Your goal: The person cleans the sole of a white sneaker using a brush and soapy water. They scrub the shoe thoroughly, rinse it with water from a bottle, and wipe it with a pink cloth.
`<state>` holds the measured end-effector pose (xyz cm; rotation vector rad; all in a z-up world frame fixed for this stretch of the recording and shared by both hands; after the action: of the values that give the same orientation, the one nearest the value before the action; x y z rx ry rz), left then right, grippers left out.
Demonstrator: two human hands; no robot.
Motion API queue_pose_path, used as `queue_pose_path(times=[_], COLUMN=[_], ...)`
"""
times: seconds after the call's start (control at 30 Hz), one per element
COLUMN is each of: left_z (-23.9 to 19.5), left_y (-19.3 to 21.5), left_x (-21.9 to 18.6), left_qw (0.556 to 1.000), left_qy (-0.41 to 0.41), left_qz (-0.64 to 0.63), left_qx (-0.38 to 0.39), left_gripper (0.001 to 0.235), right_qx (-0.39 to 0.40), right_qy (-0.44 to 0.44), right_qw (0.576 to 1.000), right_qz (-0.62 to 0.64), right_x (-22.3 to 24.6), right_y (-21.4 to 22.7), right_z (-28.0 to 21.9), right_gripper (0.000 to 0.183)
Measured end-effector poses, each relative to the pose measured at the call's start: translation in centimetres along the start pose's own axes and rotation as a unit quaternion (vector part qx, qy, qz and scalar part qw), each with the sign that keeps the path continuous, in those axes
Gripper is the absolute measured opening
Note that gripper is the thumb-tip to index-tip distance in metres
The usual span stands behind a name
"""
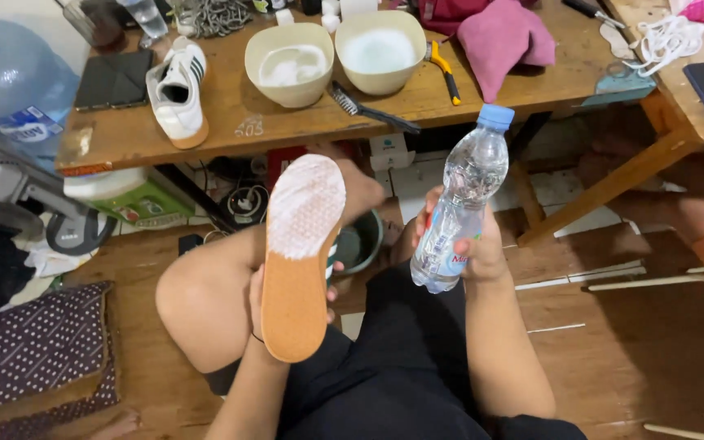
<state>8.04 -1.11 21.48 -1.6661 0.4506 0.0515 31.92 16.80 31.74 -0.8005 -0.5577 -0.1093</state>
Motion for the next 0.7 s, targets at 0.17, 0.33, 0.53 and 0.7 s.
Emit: queue_pose_path(times=[0.17,0.33,0.53,0.7], left_z=[-0.5,0.1,1.2,4.6], left_y=[-0.1,4.2,7.5,14.0], left_x=[-1.3,-3.1,-3.3,-4.2], left_qw=[0.998,0.992,0.964,0.968], left_qy=[0.006,0.006,-0.001,-0.015], left_qz=[0.054,0.046,0.012,0.022], left_qx=[-0.022,-0.121,-0.266,-0.251], left_gripper=[0.096,0.09,0.079,0.073], right_qx=[0.004,0.025,0.068,0.053], right_qy=[0.008,-0.055,-0.128,-0.223], right_qw=[0.999,0.991,0.984,0.942], right_qz=[-0.052,-0.122,-0.107,-0.245], right_x=[-0.7,-2.7,-7.4,-12.0], right_y=[1.2,1.7,4.7,12.3], right_z=[-2.0,-2.4,-1.8,-3.7], right_gripper=[0.098,0.106,0.111,0.092])
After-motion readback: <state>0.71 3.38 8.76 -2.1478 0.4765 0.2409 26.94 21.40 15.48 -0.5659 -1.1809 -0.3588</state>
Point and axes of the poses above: each hand's wrist, its own z-axis towards the middle knuckle, its own y-axis out of the back of the hand, x = y × z, the point moved 9 cm from there along z, towards the middle knuckle, and after that the axes turned 6 degrees about y, right-handed, at the moved point
